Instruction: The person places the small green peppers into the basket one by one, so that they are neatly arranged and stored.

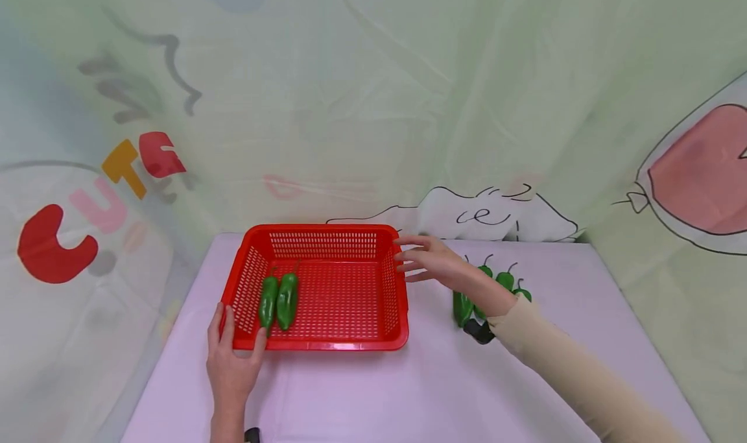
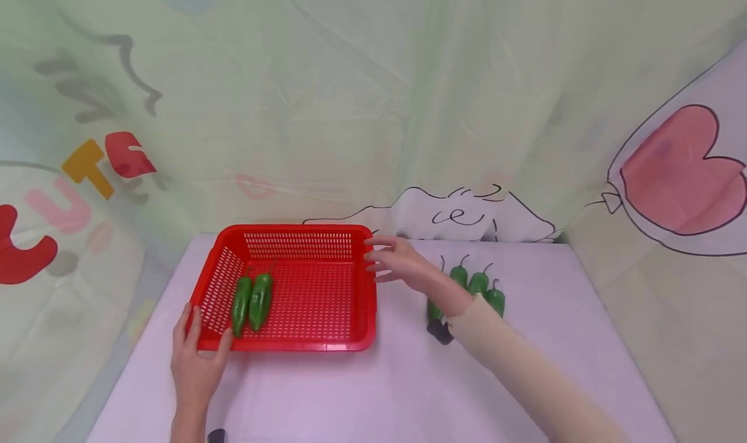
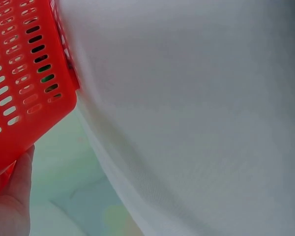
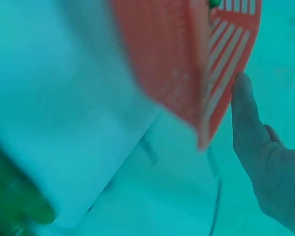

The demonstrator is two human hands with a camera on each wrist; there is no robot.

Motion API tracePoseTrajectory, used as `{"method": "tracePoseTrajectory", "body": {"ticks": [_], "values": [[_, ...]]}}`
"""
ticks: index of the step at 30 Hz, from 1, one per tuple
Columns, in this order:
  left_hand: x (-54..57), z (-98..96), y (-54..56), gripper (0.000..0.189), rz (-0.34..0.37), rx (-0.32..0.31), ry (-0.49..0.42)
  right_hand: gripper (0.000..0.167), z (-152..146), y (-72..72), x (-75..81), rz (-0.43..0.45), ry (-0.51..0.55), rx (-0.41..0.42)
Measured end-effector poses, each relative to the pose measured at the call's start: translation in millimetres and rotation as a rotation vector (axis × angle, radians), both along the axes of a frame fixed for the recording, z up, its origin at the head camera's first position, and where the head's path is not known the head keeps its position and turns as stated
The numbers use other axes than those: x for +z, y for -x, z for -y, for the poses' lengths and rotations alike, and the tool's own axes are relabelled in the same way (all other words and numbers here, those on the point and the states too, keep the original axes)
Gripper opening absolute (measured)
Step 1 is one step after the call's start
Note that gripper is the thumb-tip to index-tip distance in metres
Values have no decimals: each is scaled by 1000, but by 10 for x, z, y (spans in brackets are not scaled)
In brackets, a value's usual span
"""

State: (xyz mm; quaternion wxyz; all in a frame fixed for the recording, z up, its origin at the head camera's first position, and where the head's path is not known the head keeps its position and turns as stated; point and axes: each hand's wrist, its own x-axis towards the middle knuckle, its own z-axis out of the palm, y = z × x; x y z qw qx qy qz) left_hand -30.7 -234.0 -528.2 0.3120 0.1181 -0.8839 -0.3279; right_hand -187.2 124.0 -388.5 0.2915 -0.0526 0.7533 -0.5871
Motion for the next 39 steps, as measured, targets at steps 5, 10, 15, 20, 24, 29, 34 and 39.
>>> {"method": "tracePoseTrajectory", "body": {"ticks": [5,10,15,20,24,29,34,39], "values": [[19,6,-9,78,19,-3,-10,52,-521,-63,-52,11,-5,-67],[8,-7,-6,78,40,-4,-23,56,-967,-116,-31,14,3,-109],[34,-20,-12,77,43,-5,-27,60,-1296,-180,-59,18,-56,-143],[35,-19,-13,77,37,-5,-30,61,-1568,-284,-173,3,-133,-183],[33,-21,-15,77,34,-5,-23,60,-1807,-352,-284,-55,-204,-221],[30,-19,-23,77,34,-3,-23,61,-2064,-408,-435,-156,-355,-298],[27,-13,-24,78,30,-4,-25,63,-2246,-430,-568,-141,-394,-348],[28,-17,-19,77,36,-8,-23,64,-2348,-414,-707,-111,-376,-378]]}}
